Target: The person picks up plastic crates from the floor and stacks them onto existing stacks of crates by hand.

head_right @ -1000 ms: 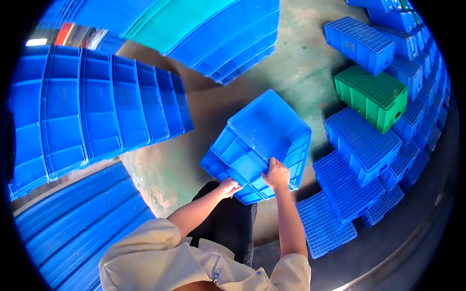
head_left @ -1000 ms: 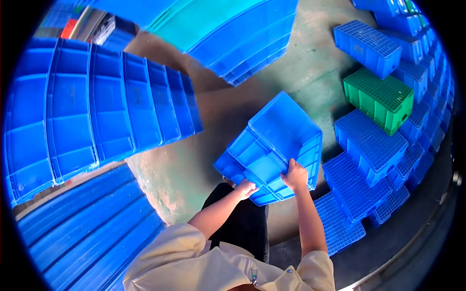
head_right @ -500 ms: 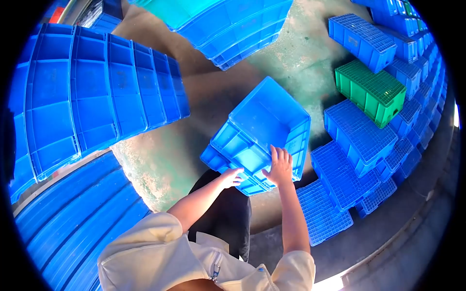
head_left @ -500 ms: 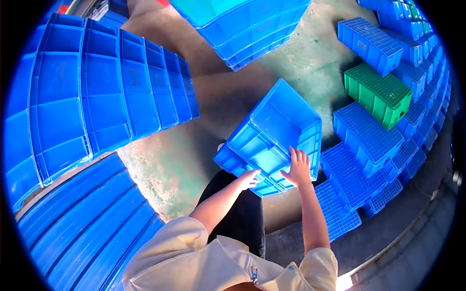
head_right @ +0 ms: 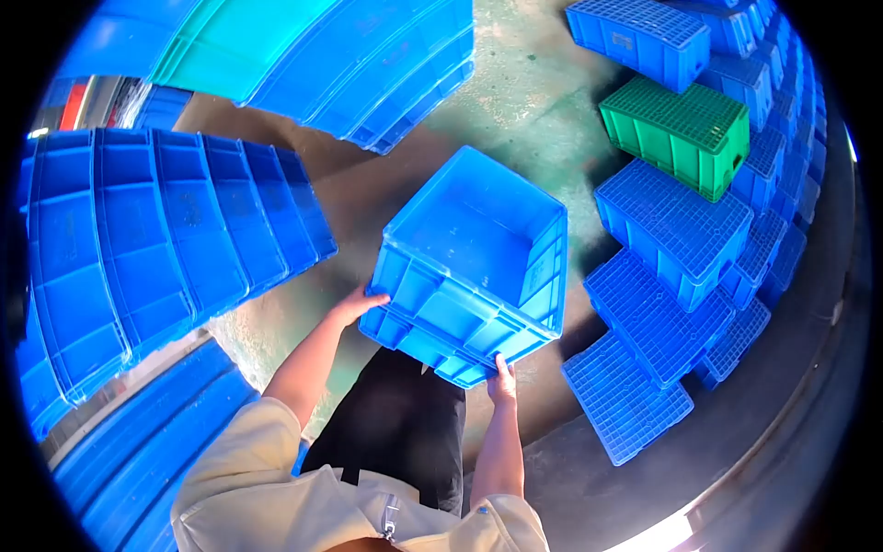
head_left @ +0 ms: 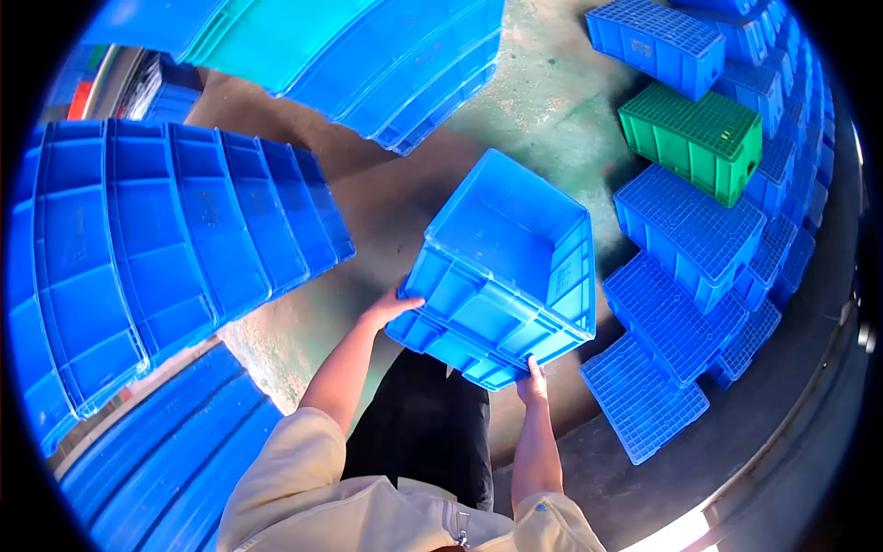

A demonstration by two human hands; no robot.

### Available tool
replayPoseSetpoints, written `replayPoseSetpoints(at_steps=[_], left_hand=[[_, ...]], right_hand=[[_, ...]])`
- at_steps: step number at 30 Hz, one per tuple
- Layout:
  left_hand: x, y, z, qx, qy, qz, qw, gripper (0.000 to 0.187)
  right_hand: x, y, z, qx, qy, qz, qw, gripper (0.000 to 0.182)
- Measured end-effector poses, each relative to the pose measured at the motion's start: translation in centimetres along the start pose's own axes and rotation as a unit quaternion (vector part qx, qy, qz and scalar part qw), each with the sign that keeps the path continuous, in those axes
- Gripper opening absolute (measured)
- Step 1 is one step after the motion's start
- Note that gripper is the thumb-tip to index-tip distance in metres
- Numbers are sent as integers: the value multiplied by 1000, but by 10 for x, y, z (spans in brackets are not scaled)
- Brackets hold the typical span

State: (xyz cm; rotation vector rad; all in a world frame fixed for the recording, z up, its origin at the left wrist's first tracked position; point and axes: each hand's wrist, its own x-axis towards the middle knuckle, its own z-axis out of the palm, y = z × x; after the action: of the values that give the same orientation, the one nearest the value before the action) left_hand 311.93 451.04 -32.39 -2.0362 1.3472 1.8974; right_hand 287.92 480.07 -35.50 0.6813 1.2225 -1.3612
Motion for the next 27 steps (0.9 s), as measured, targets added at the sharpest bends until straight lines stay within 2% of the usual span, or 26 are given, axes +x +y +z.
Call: replayPoseSetpoints(at_steps=[1, 2, 3, 6, 7, 9, 11, 15, 19, 20, 25, 26, 27], left_hand=[[11, 0, 2, -111, -172, 7, 979, 80], [2, 19, 1, -117, -177, 6, 977, 71], [3, 19, 5, -115, -179, 9, 977, 71], [-4, 24, 7, -184, -138, 35, 972, 60], [-9, 27, 7, -191, -118, 43, 973, 57], [-24, 33, 4, -230, -139, 21, 963, 54], [-57, 45, 0, -234, -141, 26, 962, 53], [-142, 72, -12, -241, -113, 63, 962, 50], [-259, 139, -43, -264, -129, 176, 939, 50], [-247, 123, -74, -282, -150, 213, 923, 51], [-366, 173, -118, -303, -181, 399, 847, 56], [-396, 182, -127, -309, -197, 434, 823, 59], [-379, 144, -166, -312, -191, 458, 810, 59]], right_hand=[[1, -4, 3, -13, -27, -29, 999, 56], [-2, -8, 6, -29, -51, -55, 997, 54], [-6, -11, 8, -27, -51, -58, 997, 54], [-18, -22, 25, -1, -18, -69, 997, 51], [-27, -25, 34, 3, -7, -111, 994, 45], [-50, -37, 37, -32, 30, -119, 992, 38], [-87, -46, 49, -52, 85, -187, 977, 24], [-192, -62, 57, -42, 79, -235, 968, 22], [-297, -73, 80, 40, 35, -343, 938, 30], [-296, -40, 98, 34, 15, -384, 923, 34], [-428, -47, 162, 71, -107, -482, 867, 49], [-479, -53, 181, 74, -12, -482, 873, 32], [-437, -8, 178, 53, -48, -548, 834, 24]])
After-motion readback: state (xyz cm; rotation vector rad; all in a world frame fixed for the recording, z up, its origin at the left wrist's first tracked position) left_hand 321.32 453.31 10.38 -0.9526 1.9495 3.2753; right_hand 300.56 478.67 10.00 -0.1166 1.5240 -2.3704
